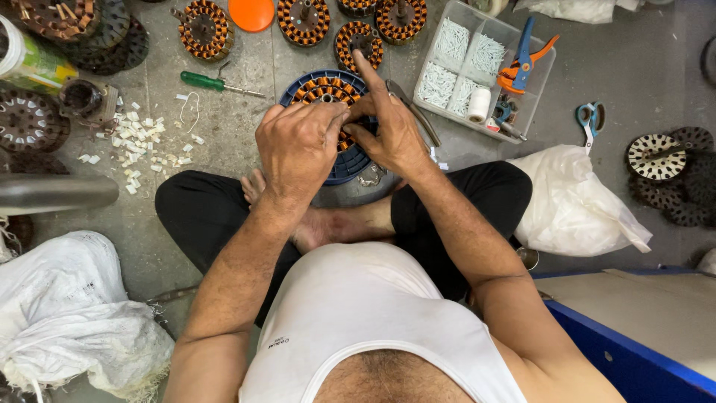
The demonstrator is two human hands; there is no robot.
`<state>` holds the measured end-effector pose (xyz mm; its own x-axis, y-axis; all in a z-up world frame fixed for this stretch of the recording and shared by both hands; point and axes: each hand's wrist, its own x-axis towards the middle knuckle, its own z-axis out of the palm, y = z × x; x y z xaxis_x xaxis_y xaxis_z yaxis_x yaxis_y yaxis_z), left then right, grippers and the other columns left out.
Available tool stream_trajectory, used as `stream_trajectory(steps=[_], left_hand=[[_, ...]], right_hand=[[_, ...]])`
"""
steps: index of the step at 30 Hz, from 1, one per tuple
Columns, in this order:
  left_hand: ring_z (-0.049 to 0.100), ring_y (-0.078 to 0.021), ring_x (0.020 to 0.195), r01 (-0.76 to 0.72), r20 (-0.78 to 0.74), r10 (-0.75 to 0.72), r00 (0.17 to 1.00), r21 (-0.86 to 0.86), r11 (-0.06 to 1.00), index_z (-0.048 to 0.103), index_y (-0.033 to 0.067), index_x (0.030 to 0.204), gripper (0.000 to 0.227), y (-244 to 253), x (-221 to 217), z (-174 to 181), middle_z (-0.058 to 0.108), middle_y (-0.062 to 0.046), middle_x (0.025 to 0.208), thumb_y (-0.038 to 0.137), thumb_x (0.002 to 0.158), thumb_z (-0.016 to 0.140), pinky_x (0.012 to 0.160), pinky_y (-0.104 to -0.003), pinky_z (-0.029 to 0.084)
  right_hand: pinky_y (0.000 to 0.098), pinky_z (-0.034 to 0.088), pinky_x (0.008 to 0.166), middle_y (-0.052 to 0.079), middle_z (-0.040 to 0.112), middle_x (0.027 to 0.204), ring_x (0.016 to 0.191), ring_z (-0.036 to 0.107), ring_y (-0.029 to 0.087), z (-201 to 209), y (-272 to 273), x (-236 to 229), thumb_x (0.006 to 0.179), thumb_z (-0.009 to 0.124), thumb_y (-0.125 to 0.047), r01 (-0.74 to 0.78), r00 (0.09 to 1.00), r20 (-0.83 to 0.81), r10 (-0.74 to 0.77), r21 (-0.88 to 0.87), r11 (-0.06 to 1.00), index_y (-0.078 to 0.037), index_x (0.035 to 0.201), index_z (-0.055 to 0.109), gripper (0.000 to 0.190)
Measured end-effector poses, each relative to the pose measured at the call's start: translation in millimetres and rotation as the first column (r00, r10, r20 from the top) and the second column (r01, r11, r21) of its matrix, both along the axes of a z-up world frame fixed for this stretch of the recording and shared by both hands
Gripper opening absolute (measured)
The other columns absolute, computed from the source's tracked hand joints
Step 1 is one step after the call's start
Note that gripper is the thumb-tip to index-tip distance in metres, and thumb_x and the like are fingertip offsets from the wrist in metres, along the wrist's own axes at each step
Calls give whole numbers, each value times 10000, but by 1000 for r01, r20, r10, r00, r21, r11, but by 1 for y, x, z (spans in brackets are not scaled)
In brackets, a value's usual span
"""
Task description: The person sits on the floor and assembles a motor stator by inserting small white insulating pieces into the slots of a copper-wound stator core. They use a green-handled screwdriver to press the pieces into place and rotate the stator to access different slots. The person also uses pliers to adjust components and handles a white cloth at the end.
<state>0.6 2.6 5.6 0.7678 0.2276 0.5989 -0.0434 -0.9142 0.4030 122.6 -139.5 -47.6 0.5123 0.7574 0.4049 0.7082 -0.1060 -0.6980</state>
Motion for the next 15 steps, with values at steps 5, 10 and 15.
stream_trajectory(steps=[5, 10, 15], left_hand=[[725, -184, 809, 7, 2, -7, 1000, -17, 1000, 784, 93, 989, 61, 0, 1, 1, 784, -10, 914, 122, 937, 772, 707, -373, 473], [724, -212, 830, 14, 7, -13, 1000, -5, 1000, 776, 97, 997, 55, 0, -1, 5, 779, -27, 936, 114, 945, 773, 733, -388, 484], [719, -230, 825, 25, -14, -25, 1000, -9, 1000, 778, 91, 1001, 55, 0, 0, 8, 775, -43, 934, 124, 957, 782, 739, -390, 481]], right_hand=[[383, 559, 1030, 47, 760, 945, 969, 761, 205, -8, 4, 0, 844, 814, 70, 4, 1000, -17, -2, 84, 996, -89, 1665, 79, 1113], [379, 580, 936, 74, 728, 950, 920, 730, 233, -11, 6, -2, 835, 809, 62, 15, 998, -62, -5, 165, 986, -76, 1657, 151, 1062], [433, 482, 970, 62, 731, 992, 986, 699, 272, -14, 5, -10, 855, 783, 22, 55, 997, 53, -63, 133, 990, -57, 1634, 208, 972]])
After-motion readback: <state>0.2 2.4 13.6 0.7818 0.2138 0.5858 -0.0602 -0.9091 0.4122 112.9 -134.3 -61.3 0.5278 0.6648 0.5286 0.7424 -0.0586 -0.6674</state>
